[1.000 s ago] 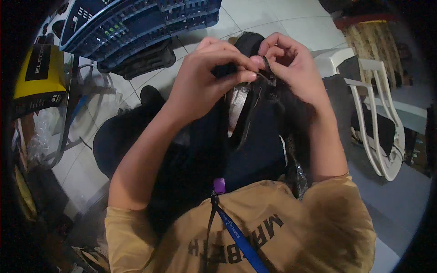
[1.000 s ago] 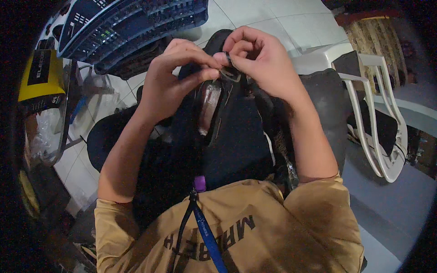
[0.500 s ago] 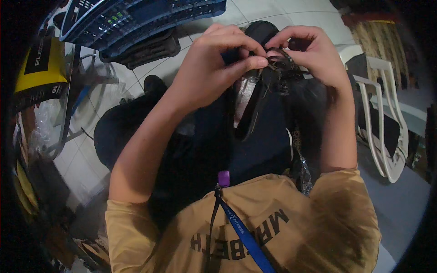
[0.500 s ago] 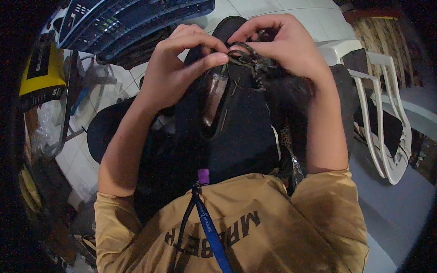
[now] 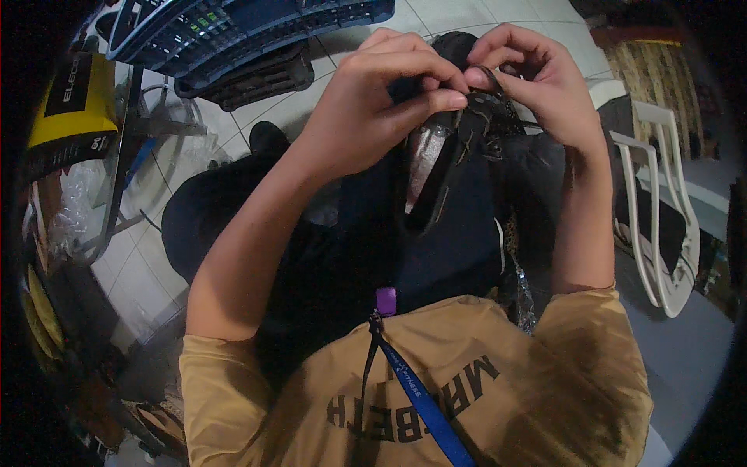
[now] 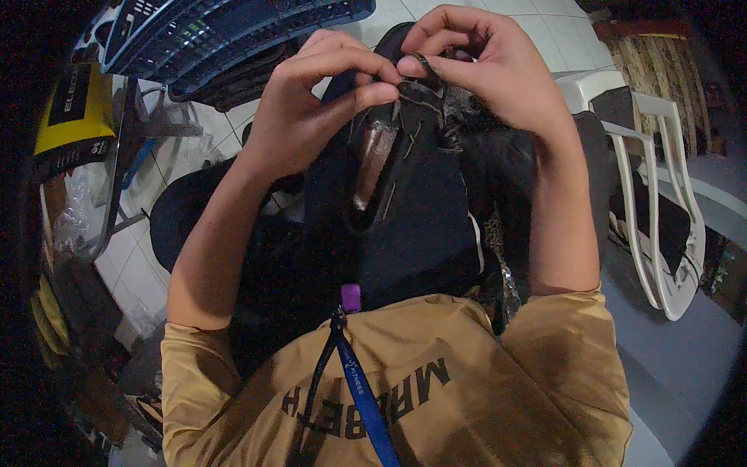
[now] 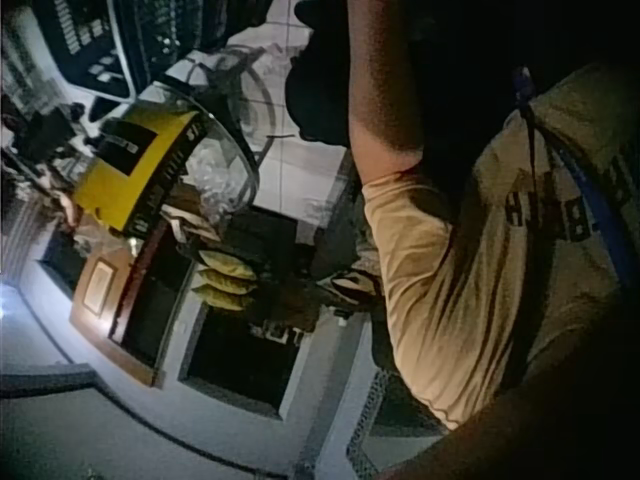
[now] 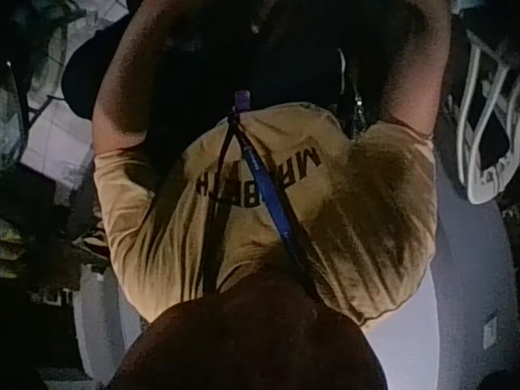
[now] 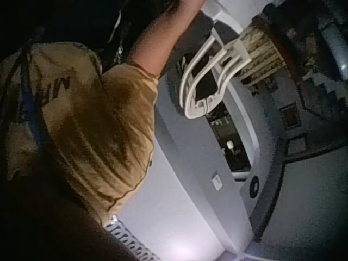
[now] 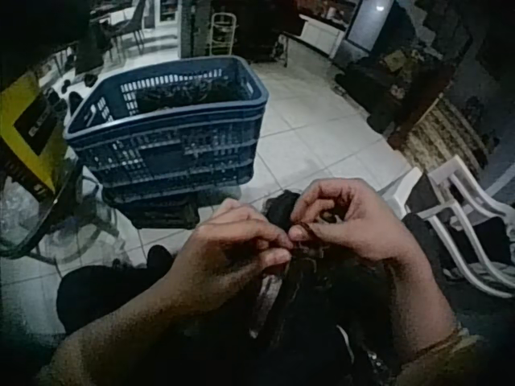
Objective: The recorder is threading a lace or tag through the eyelets of a black shoe.
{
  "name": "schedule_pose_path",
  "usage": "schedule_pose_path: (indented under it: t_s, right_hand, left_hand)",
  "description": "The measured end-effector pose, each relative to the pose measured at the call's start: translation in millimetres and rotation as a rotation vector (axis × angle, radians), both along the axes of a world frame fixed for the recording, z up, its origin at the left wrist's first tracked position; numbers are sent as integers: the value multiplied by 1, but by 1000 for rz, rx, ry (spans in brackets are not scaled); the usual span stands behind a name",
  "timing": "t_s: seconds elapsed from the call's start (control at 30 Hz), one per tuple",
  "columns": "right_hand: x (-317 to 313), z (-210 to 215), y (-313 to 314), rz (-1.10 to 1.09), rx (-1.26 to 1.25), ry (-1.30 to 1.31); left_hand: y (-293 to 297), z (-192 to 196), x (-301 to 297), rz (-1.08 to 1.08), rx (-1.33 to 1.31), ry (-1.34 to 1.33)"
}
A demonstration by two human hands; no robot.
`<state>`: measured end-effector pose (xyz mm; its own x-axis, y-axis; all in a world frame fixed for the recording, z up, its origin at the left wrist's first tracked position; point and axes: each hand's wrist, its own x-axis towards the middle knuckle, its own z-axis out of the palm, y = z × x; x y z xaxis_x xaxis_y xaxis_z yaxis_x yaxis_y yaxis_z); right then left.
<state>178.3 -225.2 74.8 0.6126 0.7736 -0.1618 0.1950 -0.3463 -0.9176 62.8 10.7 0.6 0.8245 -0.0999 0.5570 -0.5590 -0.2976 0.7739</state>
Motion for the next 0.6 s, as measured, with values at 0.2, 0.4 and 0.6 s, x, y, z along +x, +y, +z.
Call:
schedule_pose_path:
  t_s: [0.2, 0.4, 0.6]
  right_hand:
    - [-1, 4, 3, 105, 17, -306]
    - [-5, 3, 2, 71, -37, -251]
    - [-8, 7, 2, 88, -50, -372]
  left_hand:
    - [-1, 1, 0, -16, -3, -1]
    - [-1, -3, 1, 16, 8, -14]
    - [0, -5, 3, 20, 9, -37]
